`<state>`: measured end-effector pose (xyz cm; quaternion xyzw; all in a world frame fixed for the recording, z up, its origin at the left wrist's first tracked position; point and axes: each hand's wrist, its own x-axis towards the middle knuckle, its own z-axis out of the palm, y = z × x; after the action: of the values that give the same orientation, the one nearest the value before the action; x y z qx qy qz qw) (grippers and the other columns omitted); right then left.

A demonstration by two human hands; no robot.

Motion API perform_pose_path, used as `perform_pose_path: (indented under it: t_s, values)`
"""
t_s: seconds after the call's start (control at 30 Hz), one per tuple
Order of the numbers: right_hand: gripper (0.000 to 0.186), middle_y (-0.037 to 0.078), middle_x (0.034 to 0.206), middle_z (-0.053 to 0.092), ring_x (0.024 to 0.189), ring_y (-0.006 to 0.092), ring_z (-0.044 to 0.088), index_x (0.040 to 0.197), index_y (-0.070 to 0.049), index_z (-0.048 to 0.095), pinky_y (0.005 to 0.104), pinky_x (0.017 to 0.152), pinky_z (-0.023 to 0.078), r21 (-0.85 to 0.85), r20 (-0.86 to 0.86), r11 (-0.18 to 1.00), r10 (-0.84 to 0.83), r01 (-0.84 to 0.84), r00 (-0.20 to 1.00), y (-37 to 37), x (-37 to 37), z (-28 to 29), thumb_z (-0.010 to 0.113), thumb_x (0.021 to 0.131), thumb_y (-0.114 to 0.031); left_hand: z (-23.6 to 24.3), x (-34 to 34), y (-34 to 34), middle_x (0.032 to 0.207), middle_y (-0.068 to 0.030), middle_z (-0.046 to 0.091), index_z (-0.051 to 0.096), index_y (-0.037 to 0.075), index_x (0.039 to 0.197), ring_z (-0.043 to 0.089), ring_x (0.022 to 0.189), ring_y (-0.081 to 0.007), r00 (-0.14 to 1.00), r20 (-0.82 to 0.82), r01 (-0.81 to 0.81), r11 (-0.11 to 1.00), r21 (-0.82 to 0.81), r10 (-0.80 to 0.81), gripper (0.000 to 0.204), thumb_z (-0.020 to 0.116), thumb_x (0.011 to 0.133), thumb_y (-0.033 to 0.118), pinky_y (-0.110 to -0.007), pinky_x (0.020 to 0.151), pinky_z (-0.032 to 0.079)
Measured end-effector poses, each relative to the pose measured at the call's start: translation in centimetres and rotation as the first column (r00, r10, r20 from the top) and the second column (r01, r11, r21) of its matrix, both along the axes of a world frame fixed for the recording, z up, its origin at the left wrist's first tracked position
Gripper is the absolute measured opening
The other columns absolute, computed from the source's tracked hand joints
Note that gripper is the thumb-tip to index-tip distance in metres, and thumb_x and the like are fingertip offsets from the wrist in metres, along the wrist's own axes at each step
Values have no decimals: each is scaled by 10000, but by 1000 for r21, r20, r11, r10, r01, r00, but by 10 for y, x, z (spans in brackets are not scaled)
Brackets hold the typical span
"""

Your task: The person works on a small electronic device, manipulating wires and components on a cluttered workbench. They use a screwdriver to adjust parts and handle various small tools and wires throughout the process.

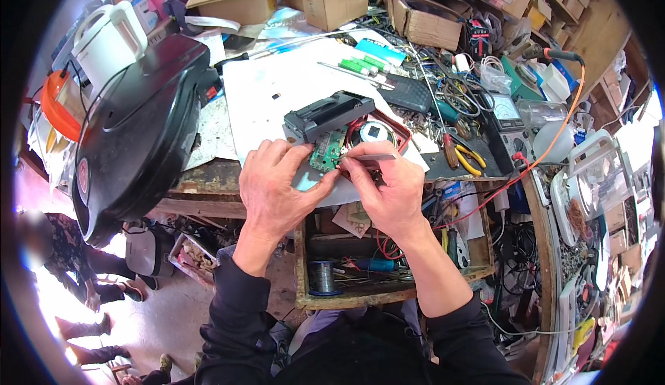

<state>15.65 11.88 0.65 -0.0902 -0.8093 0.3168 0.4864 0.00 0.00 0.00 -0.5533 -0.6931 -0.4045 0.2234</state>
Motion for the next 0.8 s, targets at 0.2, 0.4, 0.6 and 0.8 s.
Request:
perform_pose_path:
  t_s: [0.2,0.4,0.6,0.8]
  values:
    - [181,144,957,763,811,243,793,1094,21,684,324,715,626,-11,-53,1000,-1,0,999,-6,-11,-1,774,941,54,6,-10,-6,883,-55,653,772,65,1028,636,814,-262,999,-43,-6,1000,-26,5,416,942,700,256,-399,721,488]
    - [182,145,951,759,808,247,792,1095,22,681,325,717,627,-11,-36,1000,6,-7,999,-5,-9,0,771,940,56,4,-7,-4,871,-54,649,769,64,1025,634,810,-260,999,-35,-2,1000,-16,1,420,945,697,258,-401,719,488]
    - [180,146,956,759,803,256,790,1088,25,680,330,706,626,45,-23,999,-17,18,1000,-5,-5,4,771,936,58,3,-5,-2,855,-55,649,767,61,1022,636,797,-260,1000,-24,6,1000,12,-6,425,951,696,263,-403,712,490]
    - [186,147,948,757,782,269,780,1078,28,682,335,681,617,62,-44,998,-30,33,999,-3,-7,-2,783,924,56,1,-5,-2,853,-54,649,765,64,1014,637,794,-257,1000,-13,10,1000,21,-10,414,951,706,269,-400,708,489]
